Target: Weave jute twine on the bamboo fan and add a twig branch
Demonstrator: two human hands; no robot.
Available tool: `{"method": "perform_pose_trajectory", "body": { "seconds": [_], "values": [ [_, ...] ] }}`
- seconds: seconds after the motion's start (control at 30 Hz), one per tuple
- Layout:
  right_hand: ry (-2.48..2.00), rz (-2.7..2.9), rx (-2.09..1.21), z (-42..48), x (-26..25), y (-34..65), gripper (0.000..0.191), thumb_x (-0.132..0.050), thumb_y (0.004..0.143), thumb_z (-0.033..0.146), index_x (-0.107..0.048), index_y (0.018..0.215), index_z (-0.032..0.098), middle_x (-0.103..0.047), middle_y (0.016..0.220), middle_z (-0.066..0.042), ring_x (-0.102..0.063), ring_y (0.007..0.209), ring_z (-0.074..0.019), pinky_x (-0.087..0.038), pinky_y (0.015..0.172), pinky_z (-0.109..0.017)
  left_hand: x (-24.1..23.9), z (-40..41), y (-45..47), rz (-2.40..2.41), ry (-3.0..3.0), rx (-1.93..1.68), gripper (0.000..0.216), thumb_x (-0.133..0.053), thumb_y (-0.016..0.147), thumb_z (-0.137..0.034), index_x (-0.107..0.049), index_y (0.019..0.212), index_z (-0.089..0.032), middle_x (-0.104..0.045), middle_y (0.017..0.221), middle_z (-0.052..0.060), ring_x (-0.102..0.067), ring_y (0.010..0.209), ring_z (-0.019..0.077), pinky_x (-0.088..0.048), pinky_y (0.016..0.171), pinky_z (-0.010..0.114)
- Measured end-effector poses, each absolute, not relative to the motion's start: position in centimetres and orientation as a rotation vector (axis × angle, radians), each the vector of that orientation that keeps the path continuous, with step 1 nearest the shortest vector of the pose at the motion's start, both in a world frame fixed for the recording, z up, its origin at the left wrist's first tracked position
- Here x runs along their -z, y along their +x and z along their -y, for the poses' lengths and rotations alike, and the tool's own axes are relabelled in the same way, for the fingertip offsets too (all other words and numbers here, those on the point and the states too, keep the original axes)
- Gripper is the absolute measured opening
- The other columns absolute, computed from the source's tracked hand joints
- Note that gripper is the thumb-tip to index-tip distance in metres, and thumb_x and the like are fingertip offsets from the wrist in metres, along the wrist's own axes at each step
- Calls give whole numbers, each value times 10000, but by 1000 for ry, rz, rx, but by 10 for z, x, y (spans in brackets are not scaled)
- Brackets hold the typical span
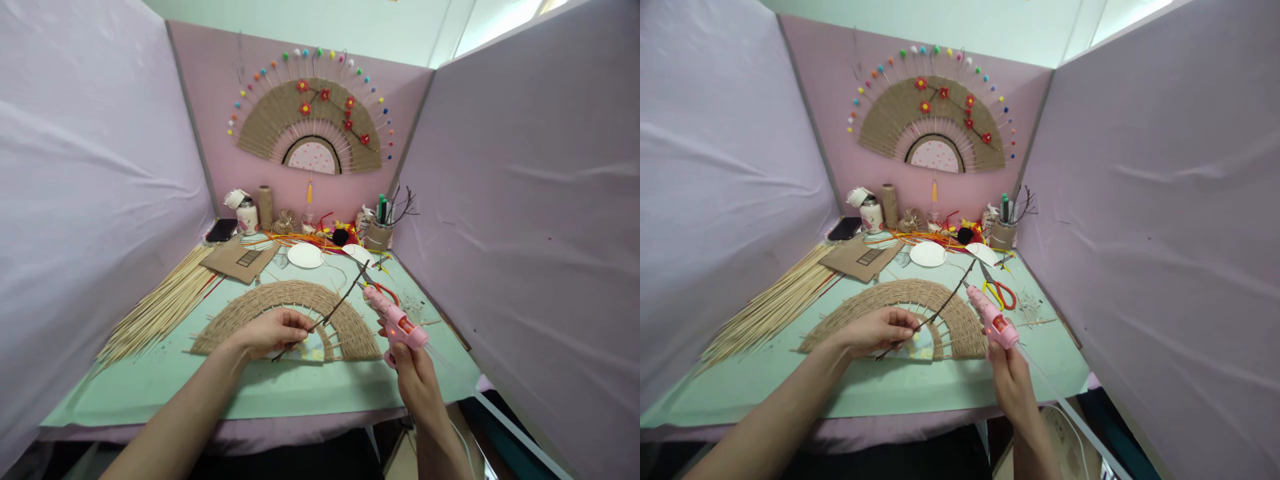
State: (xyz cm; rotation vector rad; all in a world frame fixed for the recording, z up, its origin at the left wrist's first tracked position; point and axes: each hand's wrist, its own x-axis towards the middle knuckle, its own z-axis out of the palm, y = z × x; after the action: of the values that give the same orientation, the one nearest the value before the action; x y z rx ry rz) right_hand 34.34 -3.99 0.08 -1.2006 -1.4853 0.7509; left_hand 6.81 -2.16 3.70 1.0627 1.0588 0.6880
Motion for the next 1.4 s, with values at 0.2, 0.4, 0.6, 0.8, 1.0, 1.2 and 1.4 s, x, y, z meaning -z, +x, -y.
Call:
{"method": "perform_pose_trajectory", "body": {
  "seconds": [0.2, 0.4, 0.6, 0.8, 1.0, 1.2, 1.4],
  "values": [
    [-1201, 1497, -744, 40, 0, 344, 383, -440, 891, 456, -626, 1046, 160, -683, 1031, -116, -616, 815, -215, -486, 619, -310, -33, 21, 66, -1042, 1057, -697, 362, -797, 582, -332, -659, 851, -133, -594, 765, 0, -436, 513, 49, -261, 463, 210],
    [-1213, 1487, -767, 40, 1, 343, 397, -446, 883, 472, -626, 1038, 154, -683, 1012, -124, -608, 773, -206, -480, 598, -305, -33, 22, 66, -1047, 1042, -701, 359, -799, 577, -329, -658, 845, -136, -588, 756, -5, -435, 518, 50, -260, 467, 208],
    [-1196, 1491, -758, 41, -2, 343, 393, -456, 876, 465, -612, 1065, 157, -660, 1086, -131, -600, 760, -202, -481, 574, -296, -34, 22, 67, -1063, 1040, -705, 374, -804, 555, -330, -655, 839, -138, -591, 757, -4, -430, 525, 51, -268, 475, 207],
    [-1191, 1493, -722, 43, -7, 342, 356, -467, 874, 435, -622, 1049, 166, -663, 1053, -120, -600, 756, -205, -499, 600, -310, -35, 23, 67, -1057, 1060, -695, 372, -796, 568, -346, -654, 840, -134, -580, 732, -6, -417, 507, 48, -250, 458, 204],
    [-1163, 1503, -716, 43, -6, 343, 361, -470, 877, 454, -618, 1056, 177, -653, 1085, -123, -608, 828, -225, -514, 644, -320, -33, 23, 67, -1047, 1038, -697, 400, -808, 560, -355, -647, 847, -127, -566, 712, -15, -393, 483, 39, -223, 437, 206],
    [-1178, 1507, -736, 43, -1, 344, 349, -476, 880, 440, -615, 1073, 185, -658, 1068, -121, -610, 906, -242, -527, 709, -334, -33, 23, 67, -1047, 1032, -708, 397, -815, 558, -348, -646, 838, -124, -571, 710, -10, -424, 502, 48, -262, 454, 203],
    [-1156, 1547, -726, 44, -8, 341, 346, -485, 867, 457, -639, 1019, 186, -669, 1033, -122, -614, 896, -243, -535, 723, -340, -36, 23, 68, -1054, 1017, -709, 385, -813, 558, -337, -650, 837, -127, -577, 703, -11, -430, 507, 51, -276, 472, 204]
  ]
}}
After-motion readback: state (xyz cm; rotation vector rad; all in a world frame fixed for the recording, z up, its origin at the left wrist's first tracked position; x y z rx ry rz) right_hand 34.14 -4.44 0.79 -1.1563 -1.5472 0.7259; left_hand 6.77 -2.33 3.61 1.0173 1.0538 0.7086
